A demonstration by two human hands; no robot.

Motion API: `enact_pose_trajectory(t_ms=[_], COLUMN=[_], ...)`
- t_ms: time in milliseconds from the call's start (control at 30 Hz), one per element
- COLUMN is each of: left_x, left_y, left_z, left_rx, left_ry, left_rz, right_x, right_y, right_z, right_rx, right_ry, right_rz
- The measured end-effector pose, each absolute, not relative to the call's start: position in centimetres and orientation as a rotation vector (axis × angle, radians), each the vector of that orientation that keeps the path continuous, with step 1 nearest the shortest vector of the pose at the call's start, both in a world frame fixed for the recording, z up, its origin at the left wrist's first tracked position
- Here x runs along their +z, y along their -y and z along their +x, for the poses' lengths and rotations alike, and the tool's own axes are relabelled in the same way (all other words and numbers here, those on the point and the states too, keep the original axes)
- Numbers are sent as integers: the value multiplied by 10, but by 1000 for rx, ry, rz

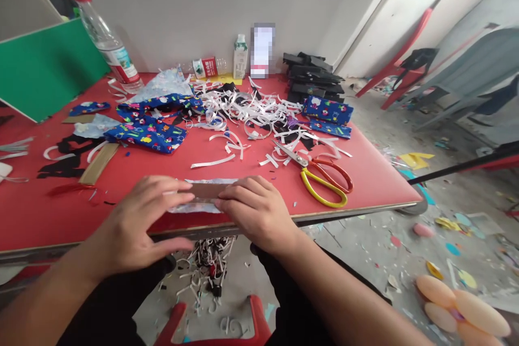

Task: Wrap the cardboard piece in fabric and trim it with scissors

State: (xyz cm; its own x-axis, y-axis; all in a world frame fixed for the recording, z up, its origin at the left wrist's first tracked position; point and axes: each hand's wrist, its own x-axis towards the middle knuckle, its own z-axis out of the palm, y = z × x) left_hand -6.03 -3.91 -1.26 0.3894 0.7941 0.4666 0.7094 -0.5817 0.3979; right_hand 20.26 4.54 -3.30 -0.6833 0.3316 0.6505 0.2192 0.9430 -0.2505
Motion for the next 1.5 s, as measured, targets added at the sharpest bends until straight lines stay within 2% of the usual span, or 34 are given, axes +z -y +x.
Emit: enact_pose_trajectory(t_ms=[167,400,500,767,933,1267,1500], left_x=[-31,-26,-29,-18,-13,-17,-9], left_y=[55,60,62,49,45,41,44], left_z=[-66,-60,-55,-37,-30,-40,-58], left_rx=[1017,859,853,771,656,678,443], left_ry=[-1356,-1267,-1325,-1552,-1674,-1800,-1725], left_rz=[2750,2935,2859,2475,2293,2151,2192], right_x=[-44,-47,-45,-28,-20,-18,-19], right_y=[-38,-27,-24,-28,-27,-27,-29], right_z=[210,222,222,208,196,193,191], right_rx=[329,354,350,731,712,849,867], right_ry=[2328,2365,2347,2422,2450,2404,2414], right_rz=[-357,-383,-556,-833,-958,-1056,-1068])
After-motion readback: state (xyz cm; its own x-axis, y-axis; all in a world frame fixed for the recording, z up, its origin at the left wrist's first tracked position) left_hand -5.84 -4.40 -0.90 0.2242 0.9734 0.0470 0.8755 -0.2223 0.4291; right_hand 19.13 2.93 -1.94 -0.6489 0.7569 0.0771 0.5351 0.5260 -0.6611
